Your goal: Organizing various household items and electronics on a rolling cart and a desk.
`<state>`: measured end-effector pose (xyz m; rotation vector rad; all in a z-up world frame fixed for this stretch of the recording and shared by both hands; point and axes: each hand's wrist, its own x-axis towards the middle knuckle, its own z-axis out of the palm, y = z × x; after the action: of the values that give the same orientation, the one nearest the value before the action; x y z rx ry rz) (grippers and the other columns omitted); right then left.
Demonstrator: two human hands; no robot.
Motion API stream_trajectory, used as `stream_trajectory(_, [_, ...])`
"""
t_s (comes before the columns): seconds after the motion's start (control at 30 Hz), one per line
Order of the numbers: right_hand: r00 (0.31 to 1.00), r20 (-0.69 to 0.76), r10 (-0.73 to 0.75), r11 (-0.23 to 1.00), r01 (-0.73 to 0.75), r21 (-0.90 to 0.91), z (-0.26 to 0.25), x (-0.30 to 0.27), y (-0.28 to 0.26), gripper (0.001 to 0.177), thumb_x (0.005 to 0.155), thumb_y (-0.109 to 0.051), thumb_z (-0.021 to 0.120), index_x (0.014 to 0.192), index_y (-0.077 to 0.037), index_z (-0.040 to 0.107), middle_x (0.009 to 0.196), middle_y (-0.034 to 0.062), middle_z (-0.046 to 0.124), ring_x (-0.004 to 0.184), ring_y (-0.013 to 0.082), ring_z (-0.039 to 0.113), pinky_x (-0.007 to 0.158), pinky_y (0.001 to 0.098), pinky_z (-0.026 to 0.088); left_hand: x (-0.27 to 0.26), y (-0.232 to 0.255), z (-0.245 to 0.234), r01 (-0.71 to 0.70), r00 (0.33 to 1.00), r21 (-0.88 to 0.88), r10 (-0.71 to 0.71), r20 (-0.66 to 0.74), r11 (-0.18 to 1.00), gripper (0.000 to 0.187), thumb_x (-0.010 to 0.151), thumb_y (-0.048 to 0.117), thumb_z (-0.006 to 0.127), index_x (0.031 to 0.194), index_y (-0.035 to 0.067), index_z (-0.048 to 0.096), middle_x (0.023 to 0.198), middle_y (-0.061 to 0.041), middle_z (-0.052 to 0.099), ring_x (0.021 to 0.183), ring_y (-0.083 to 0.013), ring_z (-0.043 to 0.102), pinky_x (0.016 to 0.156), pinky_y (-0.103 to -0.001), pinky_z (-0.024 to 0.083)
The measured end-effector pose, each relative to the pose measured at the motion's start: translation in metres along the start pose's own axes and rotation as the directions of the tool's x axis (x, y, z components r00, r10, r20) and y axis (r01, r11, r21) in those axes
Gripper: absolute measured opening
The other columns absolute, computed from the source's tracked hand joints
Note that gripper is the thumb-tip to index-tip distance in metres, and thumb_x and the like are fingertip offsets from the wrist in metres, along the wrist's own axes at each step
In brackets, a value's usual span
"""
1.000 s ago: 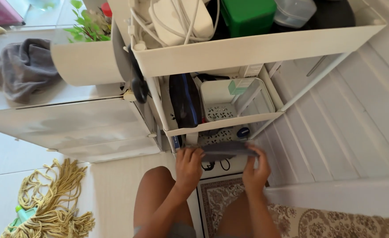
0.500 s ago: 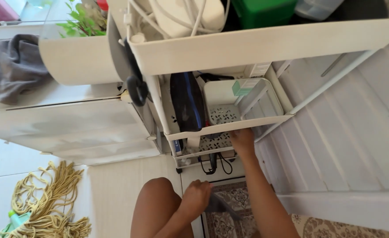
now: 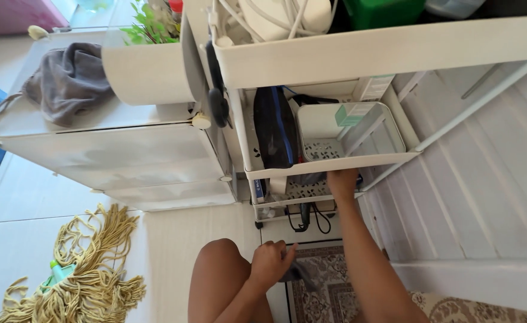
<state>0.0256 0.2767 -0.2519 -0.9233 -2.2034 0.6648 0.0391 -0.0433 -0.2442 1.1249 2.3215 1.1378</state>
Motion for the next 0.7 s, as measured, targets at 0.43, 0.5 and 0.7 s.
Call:
stream_trajectory(0.43, [0.814,0.443,0.377,-0.282,-0.355,0.892,-0.088,-0.059,-0.032,0.042,0.104,-0.025,0.047,0.139,-0.003,0.053,0.138,0.0112,0.063,0.125,0.0276,0.061,0.111,0.0458,0.045,-0.019,0.093,-0.165,0.236,0.933,-0.153,-0.180,0.310,0.960,0.068,0.097,0.046,0.069,0.058,-0.006,0.050,0.047,-0.015,0.038,0.047,-0.0243,0.029,0.046,-0.042,0.036])
stream_trajectory(0.5, [0.795,0.515,0.320,-0.344,-0.409,0.845,-0.095,-0.085,-0.023,0.043,0.108,-0.025,0.046,0.141,0.001,0.053,0.140,0.0128,0.062,0.127,0.0270,0.059,0.113,0.0430,0.044,-0.029,0.077,-0.183,0.378,0.851,-0.137,-0.286,0.441,0.916,0.063,0.094,0.050,0.068,0.058,-0.001,0.060,0.046,-0.013,0.044,0.046,-0.0201,0.039,0.049,-0.042,0.038])
stream_trajectory(0.7, [0.680,0.624,0.385,-0.278,-0.560,0.781,-0.143,-0.151,-0.081,0.044,0.109,-0.025,0.046,0.138,0.008,0.052,0.133,0.0170,0.064,0.121,0.0262,0.061,0.106,0.0401,0.049,-0.106,-0.006,-0.073,0.475,0.871,0.213,-0.420,-0.256,0.854,0.045,0.084,0.047,0.071,0.067,0.006,0.071,0.057,-0.021,0.064,0.055,-0.0421,0.062,0.052,-0.053,0.050])
